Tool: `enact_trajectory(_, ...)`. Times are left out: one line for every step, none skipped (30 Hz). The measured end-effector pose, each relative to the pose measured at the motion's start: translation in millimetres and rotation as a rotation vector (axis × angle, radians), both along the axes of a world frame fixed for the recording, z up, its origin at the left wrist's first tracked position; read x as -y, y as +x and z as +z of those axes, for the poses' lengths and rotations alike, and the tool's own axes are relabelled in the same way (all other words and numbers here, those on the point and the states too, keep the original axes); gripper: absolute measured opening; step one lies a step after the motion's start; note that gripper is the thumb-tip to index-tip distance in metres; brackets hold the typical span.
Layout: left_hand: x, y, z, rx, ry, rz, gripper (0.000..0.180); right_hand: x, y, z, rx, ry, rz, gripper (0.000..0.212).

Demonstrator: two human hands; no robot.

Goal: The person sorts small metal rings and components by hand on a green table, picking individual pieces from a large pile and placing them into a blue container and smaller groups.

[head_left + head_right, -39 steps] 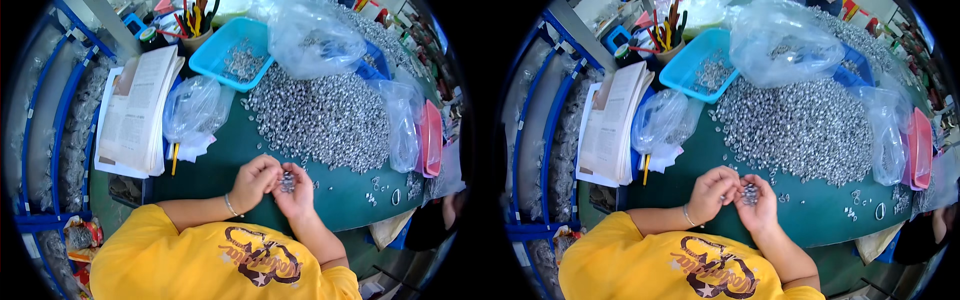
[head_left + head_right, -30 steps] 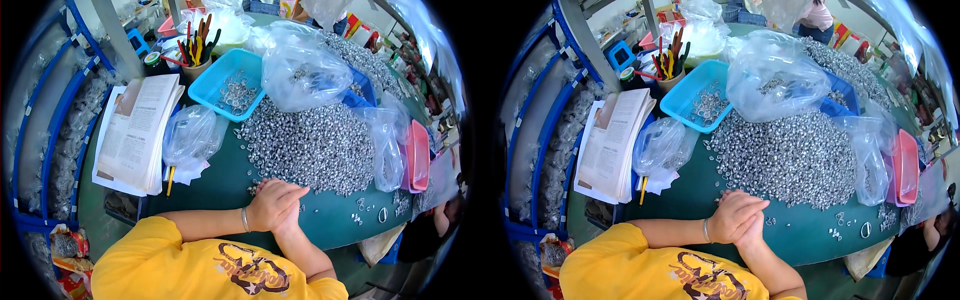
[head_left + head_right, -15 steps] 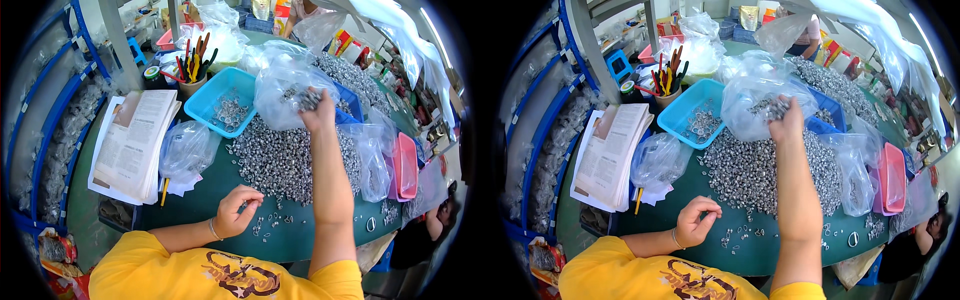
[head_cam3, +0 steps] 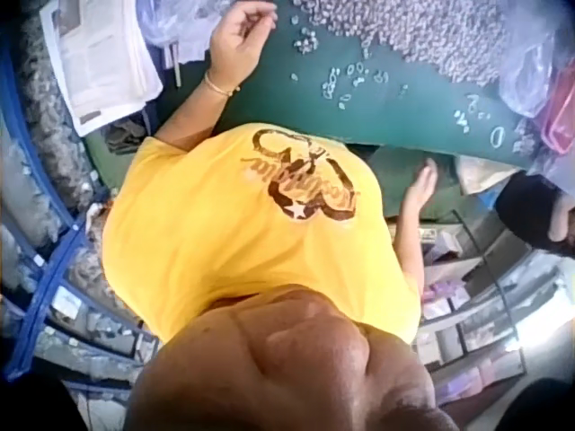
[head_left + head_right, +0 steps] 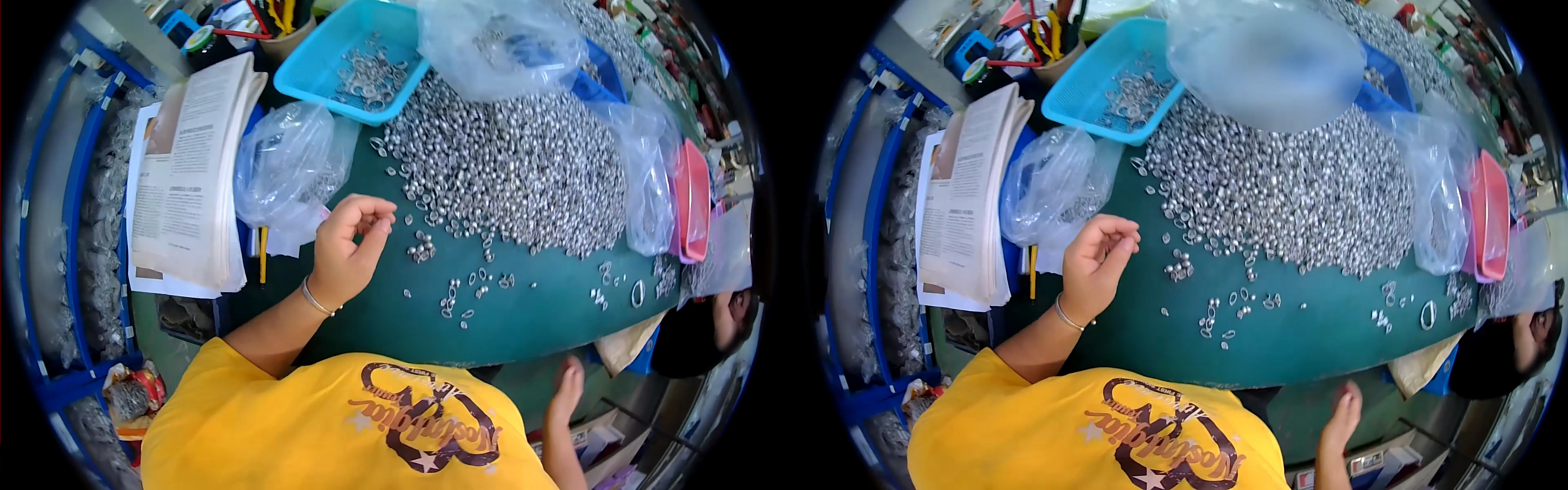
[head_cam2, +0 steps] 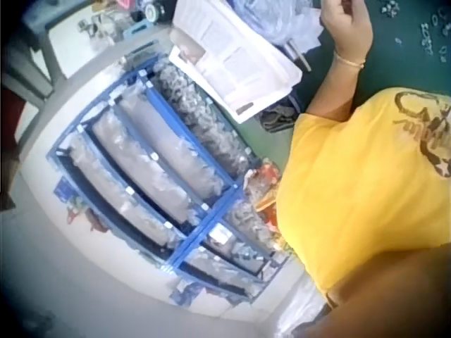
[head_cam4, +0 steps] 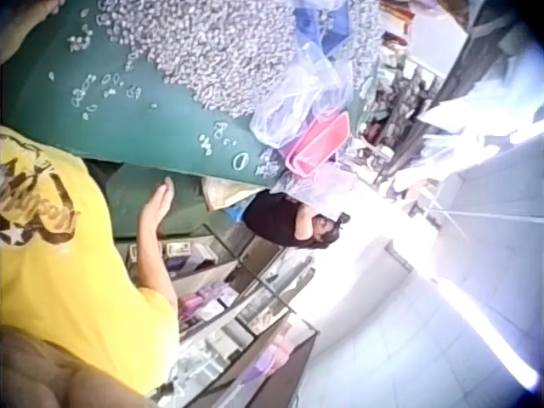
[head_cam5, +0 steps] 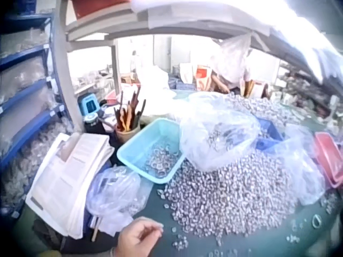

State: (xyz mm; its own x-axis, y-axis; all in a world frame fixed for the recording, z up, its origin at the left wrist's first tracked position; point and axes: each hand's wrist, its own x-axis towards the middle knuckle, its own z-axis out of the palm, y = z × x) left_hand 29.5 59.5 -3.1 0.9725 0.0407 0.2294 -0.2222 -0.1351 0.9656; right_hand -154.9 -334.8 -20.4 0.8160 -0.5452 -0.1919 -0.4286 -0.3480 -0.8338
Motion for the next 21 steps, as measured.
enact_trajectory(2,0,0,-0.008,0.008,-0.005,0.013,9,-45,-18,-0.24,0.011,-0.014,0.033)
enact_trajectory(7,1,0,-0.015,0.009,-0.023,0.013,15,-93,-42,-0.321,0.213,-0.063,0.035)
enact_trajectory(12,1,1,-0.016,-0.013,-0.06,0.013,20,-141,-65,-0.413,0.407,-0.133,0.037)
enact_trajectory(16,0,3,-0.019,-0.029,-0.08,0.013,26,-186,-88,-0.515,0.572,-0.205,0.039)
enact_trajectory(18,-1,4,-0.018,-0.034,-0.094,0.013,12,-201,-94,-0.601,0.685,-0.244,0.04)
enact_trajectory(20,-3,5,-0.018,-0.043,-0.113,0.013,-5,-199,-91,-0.657,0.689,-0.261,0.04)
enact_trajectory(22,-4,5,-0.027,-0.058,-0.121,0.013,-21,-192,-87,-0.704,0.637,-0.264,0.04)
enact_trajectory(23,-5,6,-0.042,-0.053,-0.128,0.013,-34,-189,-82,-0.731,0.594,-0.264,0.04)
enact_trajectory(25,-5,8,-0.049,-0.048,-0.134,0.012,-43,-187,-80,-0.733,0.57,-0.273,0.04)
enact_trajectory(27,-6,8,-0.067,-0.041,-0.14,0.012,-52,-187,-77,-0.729,0.551,-0.281,0.04)
enact_trajectory(29,-7,7,-0.071,-0.06,-0.137,0.011,-59,-184,-73,-0.721,0.529,-0.285,0.04)
enact_trajectory(29,-9,9,-0.062,-0.053,-0.145,0.011,-64,-183,-71,-0.71,0.513,-0.292,0.04)
enact_trajectory(29,-10,11,-0.053,-0.046,-0.151,0.011,-69,-182,-68,-0.697,0.5,-0.297,0.04)
enact_trajectory(29,-10,13,-0.045,-0.04,-0.156,0.011,-74,-182,-64,-0.684,0.486,-0.302,0.04)
enact_trajectory(29,-11,12,-0.046,-0.048,-0.154,0.011,-78,-182,-60,-0.673,0.47,-0.308,0.04)
enact_trajectory(29,-12,11,-0.047,-0.056,-0.151,0.01,-81,-180,-56,-0.661,0.456,-0.308,0.04)
enact_trajectory(29,-12,11,-0.048,-0.064,-0.15,0.01,-86,-178,-54,-0.649,0.442,-0.31,0.04)
enact_trajectory(31,-13,10,-0.053,-0.055,-0.155,0.01,-88,-177,-48,-0.636,0.421,-0.316,0.04)
enact_trajectory(32,-13,11,-0.057,-0.046,-0.162,0.009,-92,-177,-44,-0.626,0.406,-0.32,0.041)
enact_trajectory(33,-14,12,-0.062,-0.037,-0.169,0.009,-97,-174,-40,-0.613,0.393,-0.317,0.041)
enact_trajectory(35,-14,11,-0.055,-0.021,-0.177,0.008,-101,-173,-36,-0.602,0.372,-0.327,0.041)
